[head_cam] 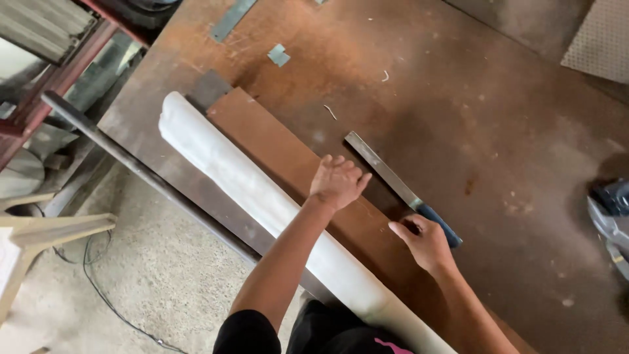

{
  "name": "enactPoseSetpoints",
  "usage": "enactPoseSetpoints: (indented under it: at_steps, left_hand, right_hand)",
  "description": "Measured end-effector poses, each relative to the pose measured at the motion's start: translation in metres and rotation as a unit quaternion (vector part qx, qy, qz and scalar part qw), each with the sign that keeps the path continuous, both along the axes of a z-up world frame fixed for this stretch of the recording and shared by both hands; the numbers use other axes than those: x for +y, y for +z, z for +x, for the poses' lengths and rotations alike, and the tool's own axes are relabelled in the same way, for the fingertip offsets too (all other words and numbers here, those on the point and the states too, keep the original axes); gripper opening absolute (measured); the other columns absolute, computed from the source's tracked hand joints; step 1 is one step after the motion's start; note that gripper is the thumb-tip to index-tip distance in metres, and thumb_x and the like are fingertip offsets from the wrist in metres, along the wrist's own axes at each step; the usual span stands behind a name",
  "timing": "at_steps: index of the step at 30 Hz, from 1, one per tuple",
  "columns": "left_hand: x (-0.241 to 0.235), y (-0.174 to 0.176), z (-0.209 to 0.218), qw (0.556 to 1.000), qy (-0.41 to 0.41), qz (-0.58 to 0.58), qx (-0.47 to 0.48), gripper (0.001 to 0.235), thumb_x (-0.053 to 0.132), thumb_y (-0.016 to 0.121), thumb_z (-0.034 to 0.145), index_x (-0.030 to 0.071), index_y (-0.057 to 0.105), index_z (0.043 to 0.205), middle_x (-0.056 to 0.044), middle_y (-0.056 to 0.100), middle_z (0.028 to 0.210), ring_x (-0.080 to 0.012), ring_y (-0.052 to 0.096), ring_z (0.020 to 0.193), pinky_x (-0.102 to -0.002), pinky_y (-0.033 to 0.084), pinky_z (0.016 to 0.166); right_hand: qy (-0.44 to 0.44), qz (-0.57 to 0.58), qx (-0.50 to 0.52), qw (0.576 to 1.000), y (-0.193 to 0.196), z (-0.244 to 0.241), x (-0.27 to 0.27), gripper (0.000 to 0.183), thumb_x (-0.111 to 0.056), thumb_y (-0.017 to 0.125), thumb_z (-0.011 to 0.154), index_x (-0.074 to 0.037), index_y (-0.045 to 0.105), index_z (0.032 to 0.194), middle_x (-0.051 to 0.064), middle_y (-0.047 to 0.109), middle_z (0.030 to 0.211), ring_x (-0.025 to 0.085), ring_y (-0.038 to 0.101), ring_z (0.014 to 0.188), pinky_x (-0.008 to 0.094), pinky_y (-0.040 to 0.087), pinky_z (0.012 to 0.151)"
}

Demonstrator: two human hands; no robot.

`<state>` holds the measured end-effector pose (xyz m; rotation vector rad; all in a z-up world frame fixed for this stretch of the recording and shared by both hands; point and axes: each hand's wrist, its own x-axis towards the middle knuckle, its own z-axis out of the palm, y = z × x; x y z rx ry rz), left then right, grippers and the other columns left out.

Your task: Filing the edges of a metal strip on a workbench.

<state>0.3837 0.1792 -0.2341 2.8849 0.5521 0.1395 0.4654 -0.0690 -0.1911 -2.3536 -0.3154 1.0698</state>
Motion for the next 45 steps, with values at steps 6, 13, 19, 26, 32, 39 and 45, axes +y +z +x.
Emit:
enactPoseSetpoints:
  at_steps: [6, 13, 19, 26, 32, 39, 45]
  left_hand:
    - [0.000, 0.027, 0.007, 0.988, -0.028, -0.085, 0.127, 0.057, 0.055, 0.030, 0.103, 0.022, 0.075, 0.090, -0.005, 0.075, 0.093, -0.0234, 0.067, 0.103, -0.043, 0.041, 0.092]
    - [0.012, 0.049, 0.018, 0.958, -0.068, -0.143, 0.241, 0.065, 0.053, 0.020, 0.106, 0.022, 0.076, 0.097, -0.007, 0.078, 0.094, -0.0266, 0.073, 0.101, -0.044, 0.051, 0.087]
    - [0.013, 0.064, 0.026, 0.954, -0.083, -0.138, 0.253, 0.069, 0.040, 0.034, 0.112, 0.009, 0.068, 0.061, -0.007, 0.075, 0.073, -0.0289, 0.066, 0.058, -0.041, 0.051, 0.060]
    - [0.008, 0.031, 0.021, 0.966, -0.123, -0.115, 0.196, 0.057, 0.052, 0.032, 0.109, 0.018, 0.074, 0.091, 0.001, 0.072, 0.096, -0.0218, 0.061, 0.101, -0.044, 0.048, 0.096]
    - [0.019, 0.129, -0.030, 0.971, 0.229, -0.049, 0.037, 0.114, 0.078, 0.078, 0.069, 0.005, 0.042, 0.149, -0.026, 0.041, 0.149, -0.0552, 0.033, 0.139, -0.065, 0.031, 0.110]
    - [0.007, 0.109, -0.033, 0.921, 0.193, -0.142, 0.308, 0.167, 0.086, 0.084, 0.047, -0.014, 0.009, 0.158, -0.035, -0.001, 0.165, -0.0516, -0.001, 0.154, -0.057, -0.003, 0.126]
    - [0.006, 0.115, -0.032, 0.918, 0.214, -0.151, 0.298, 0.164, 0.083, 0.084, 0.051, -0.010, 0.004, 0.160, -0.032, -0.005, 0.167, -0.0469, -0.005, 0.156, -0.053, -0.005, 0.126]
  right_hand:
    - [0.012, -0.002, 0.034, 0.999, -0.020, 0.007, -0.009, 0.027, -0.049, 0.078, 0.087, -0.024, 0.081, 0.097, 0.005, 0.080, 0.089, 0.025, 0.073, 0.083, 0.041, 0.055, 0.074]
    - [0.021, 0.014, 0.060, 0.998, -0.013, 0.009, -0.006, 0.028, -0.042, 0.079, 0.090, -0.015, 0.079, 0.083, 0.005, 0.063, 0.065, 0.017, 0.056, 0.066, 0.032, 0.048, 0.061]
    - [0.022, 0.055, 0.088, 0.994, 0.024, 0.011, 0.011, 0.029, -0.025, 0.071, 0.095, 0.001, 0.077, 0.087, 0.004, 0.055, 0.062, 0.013, 0.043, 0.054, 0.028, 0.035, 0.050]
    - [0.012, 0.033, 0.084, 0.996, 0.018, 0.014, 0.015, 0.027, -0.027, 0.073, 0.095, -0.001, 0.077, 0.088, 0.004, 0.052, 0.059, 0.013, 0.043, 0.053, 0.027, 0.034, 0.050]
    - [-0.004, -0.004, 0.098, 0.995, 0.007, 0.014, 0.005, 0.036, -0.049, 0.077, 0.086, -0.013, 0.076, 0.090, 0.009, 0.064, 0.071, 0.024, 0.056, 0.072, 0.039, 0.047, 0.069]
    - [0.103, 0.037, -0.051, 0.993, 0.029, 0.055, 0.001, 0.041, -0.041, 0.072, 0.092, -0.006, 0.060, 0.075, 0.018, 0.057, 0.066, 0.036, 0.057, 0.064, 0.044, 0.048, 0.067]
    - [0.239, -0.144, -0.091, 0.956, 0.003, 0.071, -0.012, 0.051, -0.042, 0.069, 0.092, 0.004, 0.062, 0.115, 0.030, 0.067, 0.110, 0.050, 0.067, 0.106, 0.060, 0.054, 0.094]
